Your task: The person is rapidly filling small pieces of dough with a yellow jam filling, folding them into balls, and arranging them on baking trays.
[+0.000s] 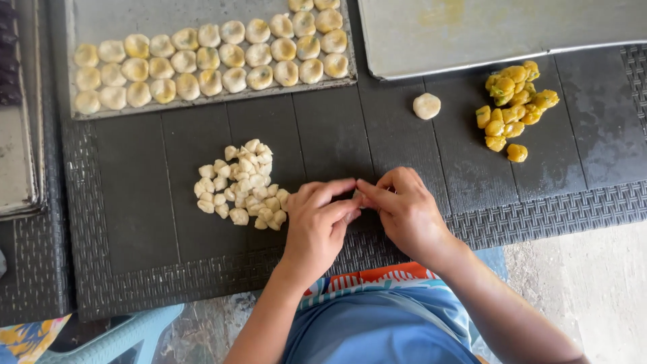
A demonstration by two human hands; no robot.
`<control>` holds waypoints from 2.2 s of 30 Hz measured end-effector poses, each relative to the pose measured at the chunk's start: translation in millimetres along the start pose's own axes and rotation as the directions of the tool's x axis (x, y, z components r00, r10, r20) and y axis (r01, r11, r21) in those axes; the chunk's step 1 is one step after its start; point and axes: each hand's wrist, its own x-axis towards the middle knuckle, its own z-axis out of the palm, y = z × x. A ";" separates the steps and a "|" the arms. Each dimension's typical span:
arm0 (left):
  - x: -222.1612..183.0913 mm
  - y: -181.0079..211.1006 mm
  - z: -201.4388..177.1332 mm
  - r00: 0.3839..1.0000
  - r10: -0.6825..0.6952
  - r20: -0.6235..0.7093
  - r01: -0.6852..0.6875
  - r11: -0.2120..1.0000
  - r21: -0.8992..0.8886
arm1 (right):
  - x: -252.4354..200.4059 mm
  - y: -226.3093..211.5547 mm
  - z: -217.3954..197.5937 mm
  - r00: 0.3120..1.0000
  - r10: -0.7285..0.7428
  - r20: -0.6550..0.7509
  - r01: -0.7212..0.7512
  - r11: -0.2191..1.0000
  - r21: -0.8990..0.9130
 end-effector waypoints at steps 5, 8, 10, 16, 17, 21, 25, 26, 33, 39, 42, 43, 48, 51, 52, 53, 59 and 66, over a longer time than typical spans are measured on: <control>2.8 -6.2 27.5 0.992 -0.055 -0.110 0.056 0.998 0.009 | -1.8 -6.3 -3.5 0.955 -0.248 -0.163 0.226 0.964 -0.141; 6.7 0.3 31.4 0.976 -0.142 -0.165 0.137 0.990 -0.039 | -5.8 -5.3 -6.9 0.954 -0.229 -0.195 0.224 0.973 -0.049; 6.1 1.4 34.4 0.987 -0.130 -0.092 0.128 0.991 -0.029 | -4.3 1.7 -8.9 0.980 -0.113 -0.165 0.115 0.993 0.002; 6.0 15.1 -1.1 0.991 -0.131 0.026 0.133 0.971 -0.201 | 95.8 -1.5 -54.6 0.649 0.290 0.703 -0.462 0.885 0.062; 3.1 12.9 -10.6 0.991 -0.128 0.035 0.132 0.970 -0.203 | 103.7 -6.4 -53.9 0.649 0.297 0.700 -0.469 0.881 0.061; -7.6 -4.9 -50.9 0.996 -0.080 0.040 0.060 0.926 0.373 | 116.2 -25.2 -44.8 0.446 0.355 0.822 -0.177 0.935 -0.308; -18.0 -18.5 -71.5 0.976 -0.101 0.191 -0.038 0.790 0.612 | 131.1 -37.2 -40.1 0.363 0.387 0.848 -0.049 0.916 -0.397; -18.3 -20.4 -72.7 0.976 -0.099 0.192 -0.041 0.788 0.614 | 135.7 -33.3 -43.2 0.366 0.386 0.847 -0.050 0.917 -0.396; -16.2 -21.9 -78.7 0.986 0.014 0.165 -0.107 0.813 0.572 | 115.1 -12.9 -39.1 0.451 0.310 0.837 -0.081 0.948 -0.308; -14.7 -11.0 -87.5 0.998 -0.025 0.061 0.001 0.933 0.359 | 112.8 -5.5 -48.5 0.497 0.298 0.815 -0.319 0.936 -0.148; -13.9 -1.5 -87.7 0.994 -0.112 -0.012 0.112 0.983 0.148 | 110.3 -10.5 -48.8 0.555 0.278 0.784 -0.304 0.945 -0.119; -12.4 1.0 -86.7 0.986 -0.159 -0.046 0.161 0.986 0.032 | 110.8 -13.0 -52.2 0.560 0.296 0.774 -0.325 0.938 -0.124; -13.0 4.6 -78.9 0.919 -0.393 -0.019 0.346 0.830 -0.436 | 97.0 10.1 -23.1 0.618 0.293 0.729 -0.110 0.951 -0.289; -20.2 9.3 -67.7 0.860 -0.504 0.083 0.434 0.634 -0.640 | 92.4 9.0 -23.7 0.635 0.236 0.735 -0.056 0.964 -0.261; -18.7 11.7 -62.9 0.849 -0.512 0.132 0.445 0.557 -0.701 | 96.6 9.7 -27.7 0.641 0.157 0.751 -0.040 0.984 -0.172; -19.8 13.8 -55.3 0.850 -0.510 0.131 0.441 0.556 -0.704 | 96.1 7.2 -35.9 0.641 0.159 0.750 -0.037 0.984 -0.176; -23.7 18.8 -28.1 0.940 -0.330 0.089 0.340 0.871 -0.356 | 63.8 7.7 -29.2 0.755 -0.109 0.647 0.235 0.966 -0.111; -30.7 7.0 -25.2 0.981 -0.017 0.191 -0.009 0.991 0.131 | 80.2 17.0 -47.9 0.870 -0.492 -0.006 0.453 0.806 -0.381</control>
